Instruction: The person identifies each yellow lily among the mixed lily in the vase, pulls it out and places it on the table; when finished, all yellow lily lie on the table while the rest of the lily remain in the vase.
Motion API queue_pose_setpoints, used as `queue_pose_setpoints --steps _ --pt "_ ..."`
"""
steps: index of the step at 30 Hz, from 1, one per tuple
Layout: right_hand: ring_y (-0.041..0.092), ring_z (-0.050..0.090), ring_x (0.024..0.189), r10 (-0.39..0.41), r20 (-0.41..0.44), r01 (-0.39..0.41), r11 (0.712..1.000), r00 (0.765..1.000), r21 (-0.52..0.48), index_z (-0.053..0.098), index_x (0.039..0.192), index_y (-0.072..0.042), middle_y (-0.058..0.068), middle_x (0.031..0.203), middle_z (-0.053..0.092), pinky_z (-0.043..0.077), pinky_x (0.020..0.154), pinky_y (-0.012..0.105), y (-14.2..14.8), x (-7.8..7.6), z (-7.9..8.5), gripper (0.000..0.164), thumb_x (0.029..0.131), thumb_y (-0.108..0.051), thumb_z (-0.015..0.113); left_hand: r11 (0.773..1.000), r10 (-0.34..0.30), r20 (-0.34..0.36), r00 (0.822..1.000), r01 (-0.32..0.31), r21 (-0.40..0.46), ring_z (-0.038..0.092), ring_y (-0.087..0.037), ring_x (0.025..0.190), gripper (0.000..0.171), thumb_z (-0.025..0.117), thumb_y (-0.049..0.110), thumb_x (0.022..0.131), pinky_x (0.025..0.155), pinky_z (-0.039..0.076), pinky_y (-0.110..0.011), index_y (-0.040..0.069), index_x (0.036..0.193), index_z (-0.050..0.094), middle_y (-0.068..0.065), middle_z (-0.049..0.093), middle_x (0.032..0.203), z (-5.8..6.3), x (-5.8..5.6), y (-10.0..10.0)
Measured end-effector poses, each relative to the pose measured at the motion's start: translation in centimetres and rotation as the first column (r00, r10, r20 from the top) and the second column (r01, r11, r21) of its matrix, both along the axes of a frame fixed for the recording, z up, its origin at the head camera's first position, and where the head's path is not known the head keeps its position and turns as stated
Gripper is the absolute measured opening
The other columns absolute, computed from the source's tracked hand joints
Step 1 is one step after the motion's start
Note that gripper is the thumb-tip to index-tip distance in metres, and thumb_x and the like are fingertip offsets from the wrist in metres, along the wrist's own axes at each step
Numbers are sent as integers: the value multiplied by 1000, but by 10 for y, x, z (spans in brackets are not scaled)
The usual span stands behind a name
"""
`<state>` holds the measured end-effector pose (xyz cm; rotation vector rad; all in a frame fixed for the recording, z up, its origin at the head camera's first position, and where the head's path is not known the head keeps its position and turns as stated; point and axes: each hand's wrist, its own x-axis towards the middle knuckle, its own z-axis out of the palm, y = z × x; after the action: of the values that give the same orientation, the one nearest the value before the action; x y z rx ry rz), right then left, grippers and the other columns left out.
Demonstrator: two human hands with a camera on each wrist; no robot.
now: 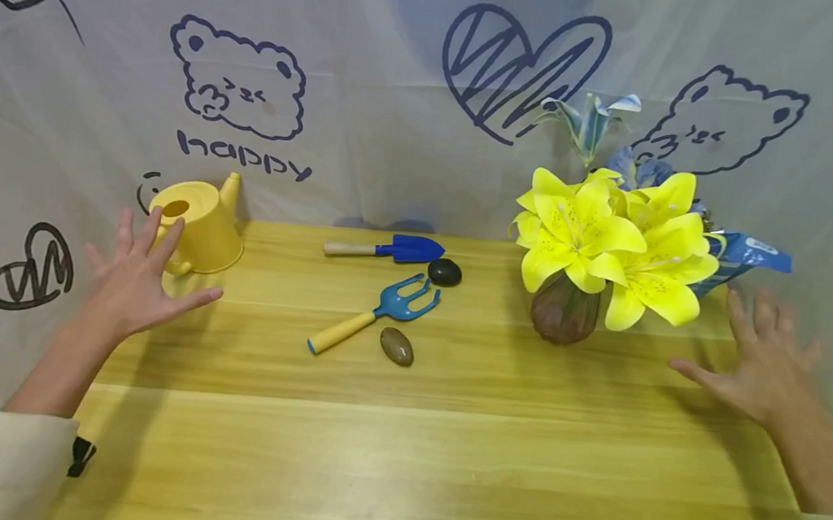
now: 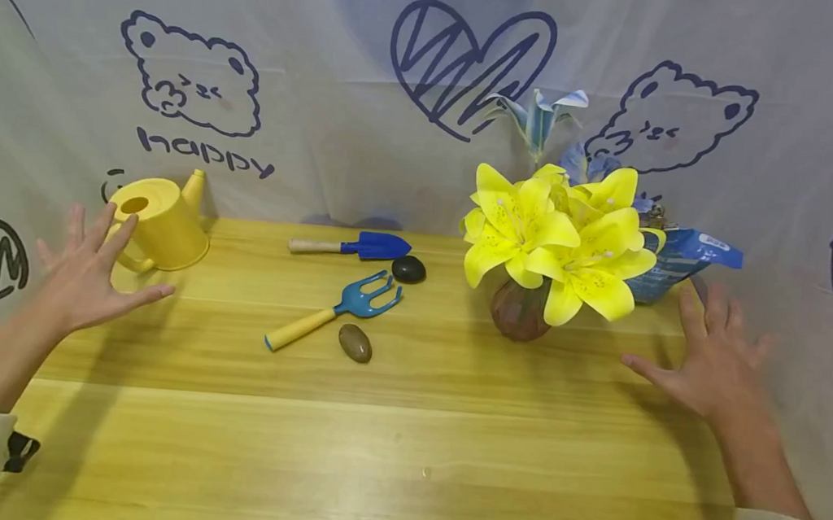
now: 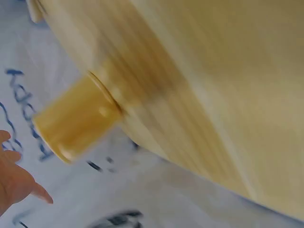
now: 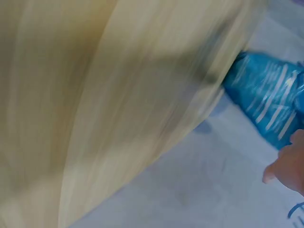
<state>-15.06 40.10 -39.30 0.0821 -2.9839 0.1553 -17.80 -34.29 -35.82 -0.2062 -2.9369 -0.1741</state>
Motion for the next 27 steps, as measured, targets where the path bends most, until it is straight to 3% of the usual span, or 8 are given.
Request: queue_pose_setpoints --steps 5,9,12,15,18,20,22,27 --pt "38 -13 128 96 13 -92 980 995 -178 -9 140 -23 3 144 -18 -3 84 72 -23 2 1 107 69 -52 65 994 -86 -48 995 89 61 -23 -24 127 100 59 63 68 83 -13 -71 22 142 5 1 -11 146 4 -7 42" --pt "46 7 126 148 -4 -141 934 989 -329 0 141 -33 3 147 -2 16 80 72 -44 -1 1 103 67 -44 72 983 -149 -66 987 155 95 -19 -24 129 98 58 63 68 87 -3 -71 23 142 7 3 -8 146 6 -16 79" --pt "47 16 124 183 -10 -172 902 983 -397 6 139 -38 4 146 9 20 81 69 -59 -5 -2 100 67 -42 74 972 -199 -62 978 205 119 -16 -22 130 96 56 64 69 91 0 -68 23 142 8 1 -5 147 4 -25 109" --pt "49 23 120 208 -7 -190 882 978 -431 8 140 -34 13 144 16 24 83 67 -71 -9 -7 97 69 -41 73 953 -257 -47 965 261 156 -12 -19 131 95 53 67 70 96 4 -63 23 142 11 0 0 147 -1 -33 141" --pt "45 33 117 262 -61 -260 845 963 -467 18 140 -30 14 139 29 32 82 62 -82 -15 -14 91 69 -36 74 914 -323 -32 946 321 248 -3 -19 133 90 52 67 71 99 10 -58 21 141 17 -1 8 146 -7 -40 177" --pt "37 40 115 303 -118 -320 802 946 -504 29 137 -29 9 134 39 38 81 57 -88 -21 -19 85 67 -30 77 865 -380 -40 924 370 340 9 -20 132 84 54 63 73 101 16 -52 19 139 25 -2 18 144 -11 -44 202" --pt "30 41 115 323 -137 -343 766 937 -544 35 134 -31 3 130 43 38 84 53 -93 -26 -24 81 66 -28 78 795 -433 -67 899 416 441 23 -19 129 75 58 56 75 100 23 -45 17 135 36 -2 30 140 -15 -48 227" --pt "29 35 120 262 -38 -227 745 964 -627 26 134 -39 5 134 37 33 90 52 -103 -35 -29 81 68 -36 74 570 -513 -119 850 441 693 49 -16 109 47 66 36 77 85 43 -31 14 118 56 -1 54 119 -21 -55 292"
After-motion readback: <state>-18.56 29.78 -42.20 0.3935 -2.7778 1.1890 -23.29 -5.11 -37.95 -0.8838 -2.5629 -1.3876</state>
